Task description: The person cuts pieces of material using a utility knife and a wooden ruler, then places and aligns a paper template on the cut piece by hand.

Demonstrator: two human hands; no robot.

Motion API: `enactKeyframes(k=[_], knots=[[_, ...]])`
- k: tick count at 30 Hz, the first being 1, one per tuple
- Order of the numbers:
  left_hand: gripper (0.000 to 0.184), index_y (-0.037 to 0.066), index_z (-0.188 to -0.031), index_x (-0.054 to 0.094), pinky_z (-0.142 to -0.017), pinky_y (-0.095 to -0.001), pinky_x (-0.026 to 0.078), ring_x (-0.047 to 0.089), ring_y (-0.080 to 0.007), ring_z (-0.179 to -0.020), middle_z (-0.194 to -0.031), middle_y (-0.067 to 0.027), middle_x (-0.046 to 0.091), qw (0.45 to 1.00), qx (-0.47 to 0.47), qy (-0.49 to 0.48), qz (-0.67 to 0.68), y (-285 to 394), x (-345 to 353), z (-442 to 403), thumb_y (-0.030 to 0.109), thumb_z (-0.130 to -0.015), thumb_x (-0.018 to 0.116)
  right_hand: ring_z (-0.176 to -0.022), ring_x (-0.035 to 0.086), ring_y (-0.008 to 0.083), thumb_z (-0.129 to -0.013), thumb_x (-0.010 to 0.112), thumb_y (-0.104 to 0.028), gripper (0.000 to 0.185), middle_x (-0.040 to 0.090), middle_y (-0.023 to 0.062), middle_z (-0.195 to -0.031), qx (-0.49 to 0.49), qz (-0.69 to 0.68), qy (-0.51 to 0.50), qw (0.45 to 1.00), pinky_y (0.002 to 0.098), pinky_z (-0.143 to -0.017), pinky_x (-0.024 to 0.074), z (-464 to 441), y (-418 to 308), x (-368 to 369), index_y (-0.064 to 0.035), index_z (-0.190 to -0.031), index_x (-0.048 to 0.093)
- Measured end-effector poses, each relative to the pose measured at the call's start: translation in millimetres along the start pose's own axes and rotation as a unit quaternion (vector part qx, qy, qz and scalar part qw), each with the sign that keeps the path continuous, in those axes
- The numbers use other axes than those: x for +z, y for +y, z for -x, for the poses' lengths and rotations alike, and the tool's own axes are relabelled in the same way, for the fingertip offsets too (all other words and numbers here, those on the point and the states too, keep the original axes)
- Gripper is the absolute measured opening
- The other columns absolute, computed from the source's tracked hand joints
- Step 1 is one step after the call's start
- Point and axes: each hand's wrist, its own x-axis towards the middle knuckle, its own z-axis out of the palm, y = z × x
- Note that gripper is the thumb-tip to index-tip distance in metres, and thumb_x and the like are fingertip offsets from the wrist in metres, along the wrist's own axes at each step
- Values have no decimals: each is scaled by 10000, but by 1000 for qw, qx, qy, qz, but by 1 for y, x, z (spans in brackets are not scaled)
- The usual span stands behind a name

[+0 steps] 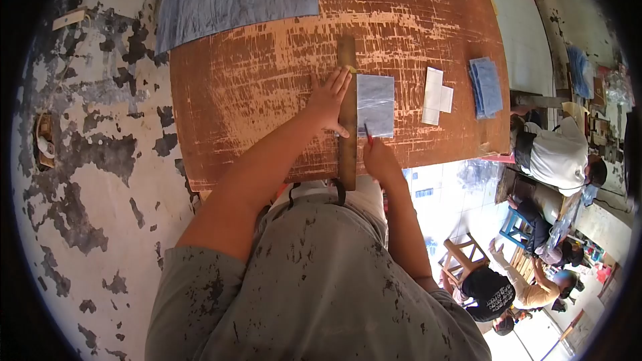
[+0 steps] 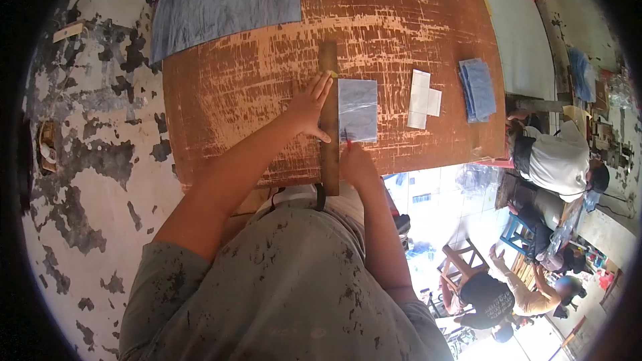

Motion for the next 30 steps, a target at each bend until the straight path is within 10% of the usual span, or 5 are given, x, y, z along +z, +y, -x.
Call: enactKeyframes(k=[16,18,30], knots=[[1683,-21,-1704,72,-1190,-817,188,-10,-333,-1664,-1799,-183,-64,1000,2,1,-20,2,1,-2,928,-516,794,-1062,672,595,-1057,493,-271,452,675,444,-1089,-116,22,114,987,599,-921,552,-123,-65,-3,158,-1137,609],[1679,-17,-1706,73,-1183,-825,187,-17,-329,-1665,-1800,-178,-67,1000,4,-7,-26,5,1,1,927,-519,794,-1098,674,580,-1039,522,-258,453,681,430,-1114,-156,238,-11,959,579,-929,564,-129,-67,-10,163,-1180,608],[1727,12,-1710,-14,-1164,-852,194,-8,-322,-1667,-1803,-139,-99,1000,-11,-10,-18,7,1,3,933,-500,804,-1121,676,560,-1046,498,-283,448,695,409,-1112,-46,-14,49,998,572,-925,565,-46,21,54,124,-1178,631]])
